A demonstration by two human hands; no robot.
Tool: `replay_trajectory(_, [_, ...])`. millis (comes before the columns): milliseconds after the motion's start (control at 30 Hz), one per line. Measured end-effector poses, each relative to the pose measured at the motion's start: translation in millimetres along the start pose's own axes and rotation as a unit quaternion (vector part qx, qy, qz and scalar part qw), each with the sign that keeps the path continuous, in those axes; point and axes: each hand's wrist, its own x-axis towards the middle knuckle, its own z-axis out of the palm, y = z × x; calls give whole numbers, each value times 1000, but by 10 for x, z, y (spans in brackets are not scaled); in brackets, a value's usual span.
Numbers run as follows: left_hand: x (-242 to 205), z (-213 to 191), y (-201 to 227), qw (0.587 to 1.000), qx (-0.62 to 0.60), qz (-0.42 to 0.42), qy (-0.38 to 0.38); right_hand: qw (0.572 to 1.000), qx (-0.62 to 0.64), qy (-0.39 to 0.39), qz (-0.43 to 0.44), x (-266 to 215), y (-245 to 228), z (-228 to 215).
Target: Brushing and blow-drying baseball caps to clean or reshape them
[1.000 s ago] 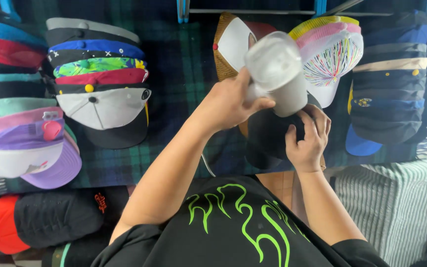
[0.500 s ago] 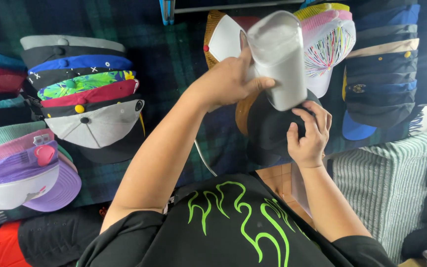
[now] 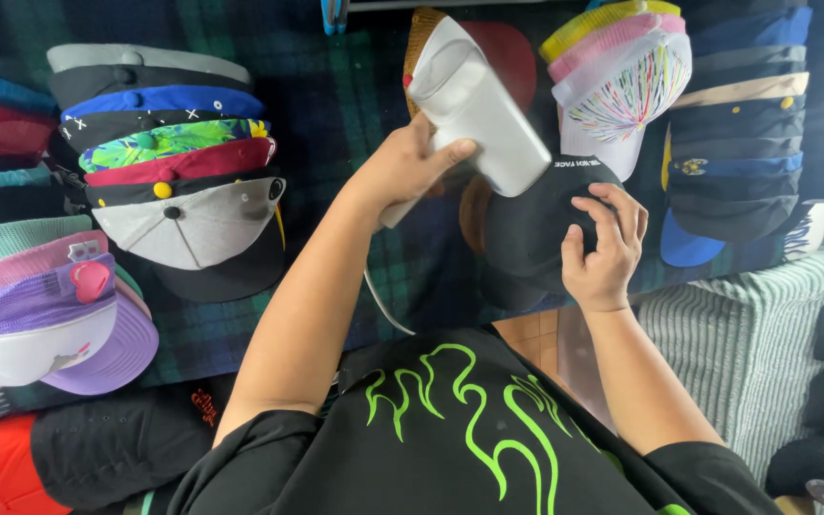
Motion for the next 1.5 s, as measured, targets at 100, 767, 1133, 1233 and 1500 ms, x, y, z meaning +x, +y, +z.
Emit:
replay_trajectory(100, [-205, -66, 36, 1000, -24, -1, -16, 1000, -10, 3, -6, 19, -40, -6])
replay_trajectory(767, [-928, 793, -795, 987, -110, 9, 118, 1000, -1, 17, -2, -17, -92, -5])
replay_trajectory(1133, [-1257, 1489, -1133, 961, -145, 10, 236, 1000, -11, 26, -8, -28, -77, -3])
replay_trajectory(1233, [-1315, 1657, -1198, 955, -152, 11, 255, 1000, -14, 21, -3, -41, -77, -17])
replay_trajectory(1500, [-1352, 1885, -1216, 922, -199, 52, 327, 999, 6, 30, -21, -49, -65, -14])
